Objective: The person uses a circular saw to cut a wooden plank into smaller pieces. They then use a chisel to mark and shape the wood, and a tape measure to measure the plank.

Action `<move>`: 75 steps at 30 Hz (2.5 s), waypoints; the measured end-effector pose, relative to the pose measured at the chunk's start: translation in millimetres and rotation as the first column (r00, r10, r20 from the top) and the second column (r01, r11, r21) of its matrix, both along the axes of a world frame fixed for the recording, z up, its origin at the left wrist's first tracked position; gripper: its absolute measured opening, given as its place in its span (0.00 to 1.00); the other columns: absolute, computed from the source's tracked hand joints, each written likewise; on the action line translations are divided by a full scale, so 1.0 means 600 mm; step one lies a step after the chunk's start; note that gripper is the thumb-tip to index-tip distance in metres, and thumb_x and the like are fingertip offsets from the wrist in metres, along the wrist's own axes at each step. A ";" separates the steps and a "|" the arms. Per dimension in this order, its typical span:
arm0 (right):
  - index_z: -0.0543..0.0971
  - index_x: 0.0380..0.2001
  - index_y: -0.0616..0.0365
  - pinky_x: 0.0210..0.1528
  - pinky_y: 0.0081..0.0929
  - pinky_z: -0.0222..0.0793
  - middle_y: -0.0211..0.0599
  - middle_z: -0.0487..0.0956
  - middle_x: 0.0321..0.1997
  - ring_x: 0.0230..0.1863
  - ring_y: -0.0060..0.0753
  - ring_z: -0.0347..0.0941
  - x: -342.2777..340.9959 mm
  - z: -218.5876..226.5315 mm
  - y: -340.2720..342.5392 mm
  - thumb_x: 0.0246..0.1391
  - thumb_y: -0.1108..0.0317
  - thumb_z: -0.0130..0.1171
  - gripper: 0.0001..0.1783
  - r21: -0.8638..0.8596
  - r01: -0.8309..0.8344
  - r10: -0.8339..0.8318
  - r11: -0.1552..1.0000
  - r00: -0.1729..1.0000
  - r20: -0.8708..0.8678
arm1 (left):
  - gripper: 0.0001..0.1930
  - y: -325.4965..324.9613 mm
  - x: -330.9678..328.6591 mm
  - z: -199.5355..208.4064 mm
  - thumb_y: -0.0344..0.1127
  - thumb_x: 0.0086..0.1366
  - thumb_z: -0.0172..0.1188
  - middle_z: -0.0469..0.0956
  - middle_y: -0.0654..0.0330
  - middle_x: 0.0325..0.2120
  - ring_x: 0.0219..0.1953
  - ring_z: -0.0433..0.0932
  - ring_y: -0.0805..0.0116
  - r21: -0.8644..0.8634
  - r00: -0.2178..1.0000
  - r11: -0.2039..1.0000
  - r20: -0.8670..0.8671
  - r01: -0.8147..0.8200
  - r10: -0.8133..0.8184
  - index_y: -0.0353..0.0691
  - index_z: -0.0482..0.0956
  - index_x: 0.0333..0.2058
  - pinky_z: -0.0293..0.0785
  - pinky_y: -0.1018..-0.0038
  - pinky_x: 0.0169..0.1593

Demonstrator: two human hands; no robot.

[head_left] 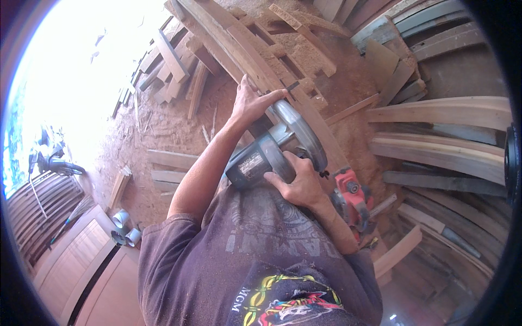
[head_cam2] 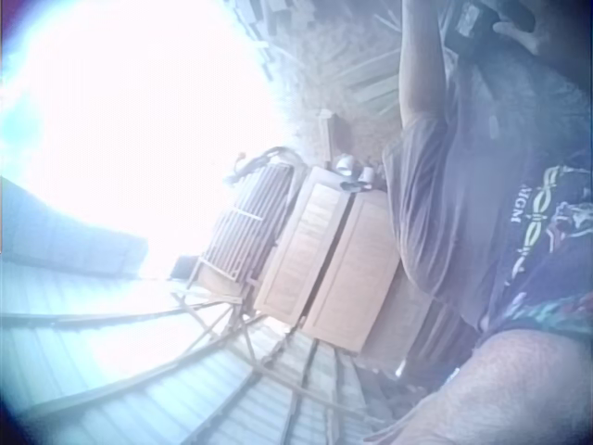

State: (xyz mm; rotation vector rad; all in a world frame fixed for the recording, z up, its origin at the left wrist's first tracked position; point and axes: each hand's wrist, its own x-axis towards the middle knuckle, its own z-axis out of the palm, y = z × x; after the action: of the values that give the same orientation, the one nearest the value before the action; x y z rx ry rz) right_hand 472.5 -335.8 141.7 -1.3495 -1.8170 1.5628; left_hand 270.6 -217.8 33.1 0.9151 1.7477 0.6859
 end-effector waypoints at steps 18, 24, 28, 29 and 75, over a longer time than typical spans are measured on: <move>0.83 0.49 0.68 0.47 0.39 0.80 0.55 0.88 0.38 0.42 0.47 0.88 -0.029 -0.004 0.023 0.57 0.66 0.75 0.21 0.027 -0.005 0.006 1.000 0.999 -0.032 | 0.76 0.023 -0.031 -0.010 0.64 0.46 0.85 0.81 0.41 0.53 0.56 0.84 0.51 -0.006 0.999 1.000 -0.053 0.007 -0.007 0.20 0.47 0.77 0.80 0.64 0.60; 0.83 0.47 0.67 0.47 0.40 0.80 0.56 0.87 0.38 0.43 0.52 0.88 -0.038 -0.009 0.030 0.57 0.66 0.75 0.20 0.066 0.002 0.000 0.998 1.000 -0.029 | 0.76 0.031 -0.037 0.030 0.65 0.46 0.84 0.82 0.45 0.52 0.54 0.84 0.54 -0.025 1.000 1.000 -0.003 0.011 -0.011 0.20 0.47 0.77 0.80 0.65 0.57; 0.82 0.47 0.67 0.47 0.42 0.80 0.57 0.87 0.39 0.43 0.54 0.88 -0.045 0.003 0.040 0.57 0.66 0.75 0.20 0.051 0.007 -0.005 0.999 0.999 -0.040 | 0.74 0.038 -0.038 0.041 0.62 0.47 0.85 0.82 0.41 0.53 0.56 0.84 0.53 -0.052 1.000 0.999 0.009 -0.005 0.006 0.18 0.48 0.76 0.80 0.65 0.59; 0.82 0.47 0.67 0.46 0.42 0.80 0.57 0.87 0.39 0.43 0.54 0.88 -0.047 0.003 0.041 0.57 0.66 0.76 0.20 0.045 0.012 -0.010 0.999 0.999 -0.045 | 0.72 0.040 -0.037 0.048 0.60 0.48 0.85 0.81 0.39 0.54 0.57 0.84 0.52 -0.068 1.000 0.998 0.022 -0.006 0.008 0.17 0.49 0.75 0.79 0.64 0.62; 0.80 0.43 0.72 0.42 0.50 0.81 0.64 0.83 0.29 0.37 0.66 0.85 -0.123 -0.050 0.091 0.52 0.62 0.78 0.25 0.102 0.044 -0.033 0.994 0.994 -0.100 | 0.70 0.097 -0.114 0.017 0.64 0.54 0.80 0.81 0.47 0.42 0.30 0.82 0.67 -0.066 0.999 0.997 0.026 -0.030 0.032 0.21 0.48 0.78 0.79 0.73 0.31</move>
State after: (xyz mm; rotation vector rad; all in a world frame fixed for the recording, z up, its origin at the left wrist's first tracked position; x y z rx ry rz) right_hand 398.8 -281.2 111.7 -1.2310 -1.7766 1.4670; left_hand 202.1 -159.7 43.6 0.8320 1.7537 0.6541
